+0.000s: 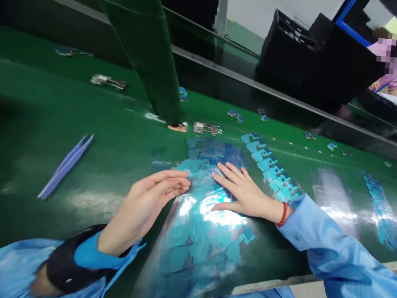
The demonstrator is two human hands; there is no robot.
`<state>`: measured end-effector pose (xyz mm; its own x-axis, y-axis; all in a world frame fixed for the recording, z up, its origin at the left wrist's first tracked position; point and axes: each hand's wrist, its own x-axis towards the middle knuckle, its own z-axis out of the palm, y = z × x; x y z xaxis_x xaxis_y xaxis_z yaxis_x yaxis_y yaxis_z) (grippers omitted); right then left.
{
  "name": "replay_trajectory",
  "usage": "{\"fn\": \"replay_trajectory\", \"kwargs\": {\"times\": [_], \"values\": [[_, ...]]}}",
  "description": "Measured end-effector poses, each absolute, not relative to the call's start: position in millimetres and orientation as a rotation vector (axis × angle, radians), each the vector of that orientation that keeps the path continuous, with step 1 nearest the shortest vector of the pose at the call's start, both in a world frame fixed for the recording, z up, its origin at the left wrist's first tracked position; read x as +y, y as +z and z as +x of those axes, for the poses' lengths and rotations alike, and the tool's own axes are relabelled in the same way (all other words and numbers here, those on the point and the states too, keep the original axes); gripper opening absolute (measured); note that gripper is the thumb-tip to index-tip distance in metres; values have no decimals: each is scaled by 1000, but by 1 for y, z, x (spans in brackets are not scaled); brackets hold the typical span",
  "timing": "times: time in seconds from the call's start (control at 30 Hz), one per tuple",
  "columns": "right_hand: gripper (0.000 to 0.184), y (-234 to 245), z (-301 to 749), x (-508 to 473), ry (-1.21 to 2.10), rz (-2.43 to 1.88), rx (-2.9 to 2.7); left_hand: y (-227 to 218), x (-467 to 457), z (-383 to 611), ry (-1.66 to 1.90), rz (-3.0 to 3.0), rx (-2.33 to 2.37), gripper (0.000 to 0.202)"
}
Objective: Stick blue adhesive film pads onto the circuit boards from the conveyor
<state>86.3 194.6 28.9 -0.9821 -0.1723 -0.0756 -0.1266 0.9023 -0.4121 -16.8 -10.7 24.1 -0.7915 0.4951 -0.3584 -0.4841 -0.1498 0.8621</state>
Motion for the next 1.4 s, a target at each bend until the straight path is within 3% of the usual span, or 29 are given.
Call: {"fn": "replay_trajectory", "kwargs": {"times": [0.13, 0.3, 0.5, 0.7, 0.87, 0.93, 1.03, 1.1, 1.27, 1.4], "values": [[37, 18, 90, 192, -533, -166, 3093, 20, -10, -18, 1962, 19, 1516, 16], [28, 35, 81, 203, -1147, -42, 3162, 18, -9, -20, 2046, 35, 1528, 18], [50, 63, 69, 191, -1761, 187, 2814, 30, -10, -14, 1897, 304, 1411, 34], [77, 60, 54, 167, -1928, 69, 2504, 26, -11, -18, 1829, 307, 1454, 29], [100, 54, 66, 159, -1996, 242, 2222, 24, -11, -27, 1965, 207, 1544, 30], [86, 52, 74, 161, -1965, 328, 2171, 24, -11, -28, 2017, 165, 1579, 32], [37, 49, 82, 169, -1916, 462, 2233, 23, -10, -29, 1983, 146, 1612, 34], [22, 48, 87, 177, -1905, 546, 2316, 21, -10, -28, 1898, 141, 1615, 35], [28, 54, 114, 219, -1872, 780, 2573, 21, -10, -29, 1826, 142, 1626, 33], [37, 63, 169, 277, -1730, 1137, 2835, 12, -13, -33, 1747, 126, 1655, 20]]}}
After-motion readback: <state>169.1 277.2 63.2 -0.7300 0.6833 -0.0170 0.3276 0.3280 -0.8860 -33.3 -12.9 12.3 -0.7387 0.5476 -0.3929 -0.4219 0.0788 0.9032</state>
